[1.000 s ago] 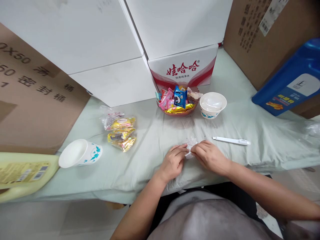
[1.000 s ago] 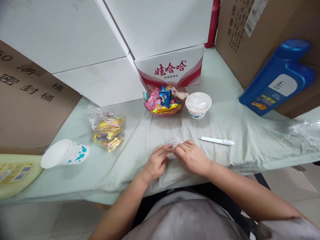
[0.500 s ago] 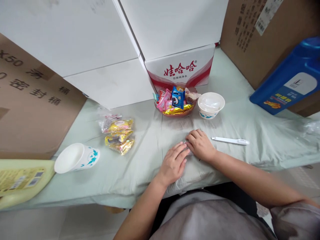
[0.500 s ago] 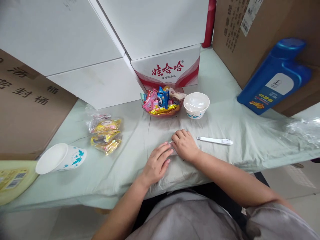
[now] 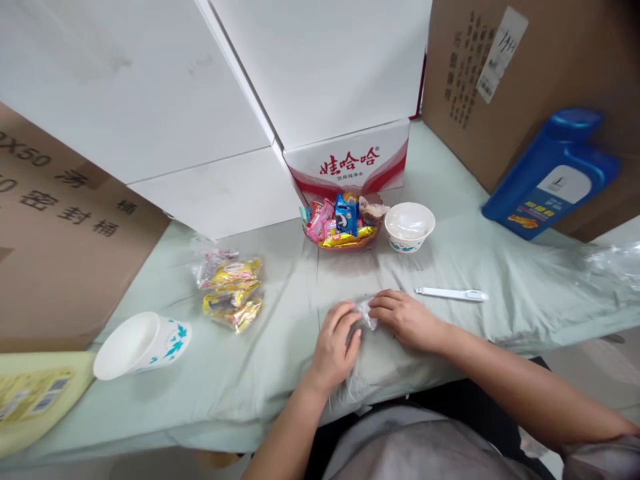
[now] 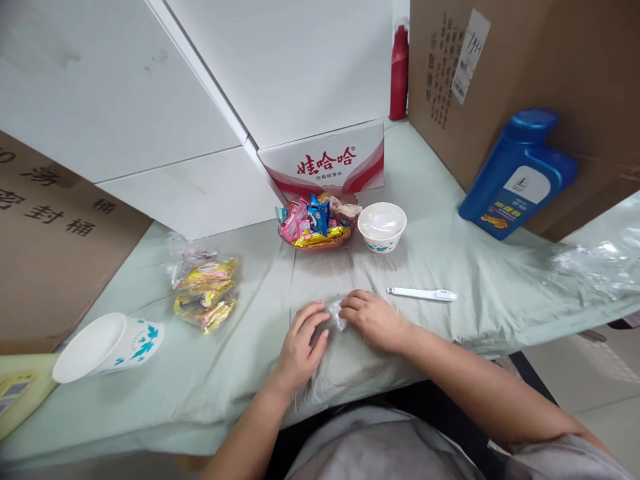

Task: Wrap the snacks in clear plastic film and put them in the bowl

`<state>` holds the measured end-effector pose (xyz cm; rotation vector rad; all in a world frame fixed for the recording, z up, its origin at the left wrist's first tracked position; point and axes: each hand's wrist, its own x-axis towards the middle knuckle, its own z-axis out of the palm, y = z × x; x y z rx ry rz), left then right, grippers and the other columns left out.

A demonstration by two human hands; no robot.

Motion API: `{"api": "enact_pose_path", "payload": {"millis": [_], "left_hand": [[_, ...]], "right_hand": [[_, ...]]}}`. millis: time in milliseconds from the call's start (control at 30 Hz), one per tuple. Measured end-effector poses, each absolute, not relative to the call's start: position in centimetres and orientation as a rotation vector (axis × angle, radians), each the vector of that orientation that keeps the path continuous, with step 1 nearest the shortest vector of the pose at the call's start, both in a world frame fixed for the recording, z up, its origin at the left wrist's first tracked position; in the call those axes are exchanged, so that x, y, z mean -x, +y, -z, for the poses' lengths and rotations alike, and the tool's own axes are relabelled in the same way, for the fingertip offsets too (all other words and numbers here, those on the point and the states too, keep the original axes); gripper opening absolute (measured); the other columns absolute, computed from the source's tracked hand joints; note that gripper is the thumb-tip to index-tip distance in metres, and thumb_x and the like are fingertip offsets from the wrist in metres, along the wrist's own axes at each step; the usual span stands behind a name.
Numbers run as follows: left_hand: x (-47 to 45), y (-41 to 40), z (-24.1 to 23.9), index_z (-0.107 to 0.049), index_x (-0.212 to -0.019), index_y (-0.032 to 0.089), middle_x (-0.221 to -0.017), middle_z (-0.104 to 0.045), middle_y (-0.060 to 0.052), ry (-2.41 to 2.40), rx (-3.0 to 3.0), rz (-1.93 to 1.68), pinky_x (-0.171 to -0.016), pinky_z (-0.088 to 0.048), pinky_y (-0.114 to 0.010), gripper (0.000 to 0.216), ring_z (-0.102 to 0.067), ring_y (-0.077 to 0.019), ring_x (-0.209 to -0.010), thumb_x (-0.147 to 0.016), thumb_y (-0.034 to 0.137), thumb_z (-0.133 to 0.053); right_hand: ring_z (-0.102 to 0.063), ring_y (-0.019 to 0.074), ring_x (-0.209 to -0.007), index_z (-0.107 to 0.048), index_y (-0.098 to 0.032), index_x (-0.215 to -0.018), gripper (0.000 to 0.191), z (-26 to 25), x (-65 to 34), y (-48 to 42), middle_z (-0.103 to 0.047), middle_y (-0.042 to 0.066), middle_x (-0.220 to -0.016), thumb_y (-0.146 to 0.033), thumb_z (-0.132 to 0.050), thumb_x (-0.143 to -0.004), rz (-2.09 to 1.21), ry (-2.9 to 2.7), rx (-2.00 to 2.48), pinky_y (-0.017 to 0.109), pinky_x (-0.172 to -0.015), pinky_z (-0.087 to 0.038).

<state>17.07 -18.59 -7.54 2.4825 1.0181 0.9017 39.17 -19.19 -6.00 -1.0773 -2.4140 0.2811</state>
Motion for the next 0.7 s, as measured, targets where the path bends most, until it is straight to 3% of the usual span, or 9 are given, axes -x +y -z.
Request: {"api": "enact_pose_path", "payload": {"millis": [133, 300, 400, 500, 700], "left_hand": [[-16.9, -18.5, 7.9, -0.059, -0.106, 0.019, -0.117, -0.059, -0.011, 1.056, -2.476, -0.904, -0.096, -0.051, -0.041, 0.018, -0.057, -0.0226, -0.113, -0.091, 0.015, -0.05], [-17.3, -18.4, 7.8, -0.062, -0.1, 0.02, -0.114, -0.062, -0.009, 1.043, -2.554, -0.827, -0.096, -0.049, -0.044, 0.015, -0.056, -0.0247, -0.113, -0.09, 0.016, -0.051], [-17.4, -18.5, 7.8, -0.062, -0.099, 0.019, -0.114, -0.063, -0.01, 1.056, -2.556, -0.795, -0.097, -0.049, -0.046, 0.015, -0.055, -0.0256, -0.114, -0.089, 0.016, -0.052], [-17.5, -18.5, 7.9, -0.062, -0.101, 0.019, -0.115, -0.062, -0.01, 1.06, -2.544, -0.775, -0.098, -0.048, -0.048, 0.016, -0.054, -0.0264, -0.115, -0.088, 0.015, -0.053], [-17.8, -18.9, 7.8, -0.063, -0.1, 0.019, -0.114, -0.062, -0.01, 1.051, -2.502, -0.818, -0.097, -0.049, -0.048, 0.017, -0.055, -0.0269, -0.115, -0.086, 0.014, -0.056]], "right_hand": [[-0.06, 0.0227, -0.105, -0.066, -0.018, -0.112, 0.031, 3.7, -41.8, -17.0, -0.069, 0.011, -0.112, -0.009, -0.044, -0.092, -0.033, -2.171, 1.149, 0.038, -0.089, -0.051], [-0.049, 0.0295, -0.126, -0.064, -0.017, -0.122, 0.035, 0.4, -45.7, -11.6, -0.059, 0.015, -0.133, -0.026, -0.041, -0.097, 0.318, -1.845, 1.621, 0.048, -0.105, -0.037], [-0.046, 0.0336, -0.128, -0.06, -0.011, -0.127, 0.052, 0.4, -46.6, -8.8, -0.058, 0.019, -0.135, -0.048, -0.04, -0.096, 0.154, -2.079, 1.974, 0.054, -0.108, -0.028], [-0.055, 0.0342, -0.117, -0.065, -0.013, -0.12, 0.062, 0.9, -46.7, -7.2, -0.066, 0.018, -0.123, -0.063, -0.044, -0.089, -0.043, -2.244, 2.14, 0.056, -0.103, -0.029], [-0.059, 0.0363, -0.109, -0.065, -0.011, -0.117, 0.061, 0.6, -46.6, -7.2, -0.067, 0.021, -0.119, -0.06, -0.053, -0.084, -0.068, -2.27, 2.209, 0.05, -0.091, -0.037]]}}
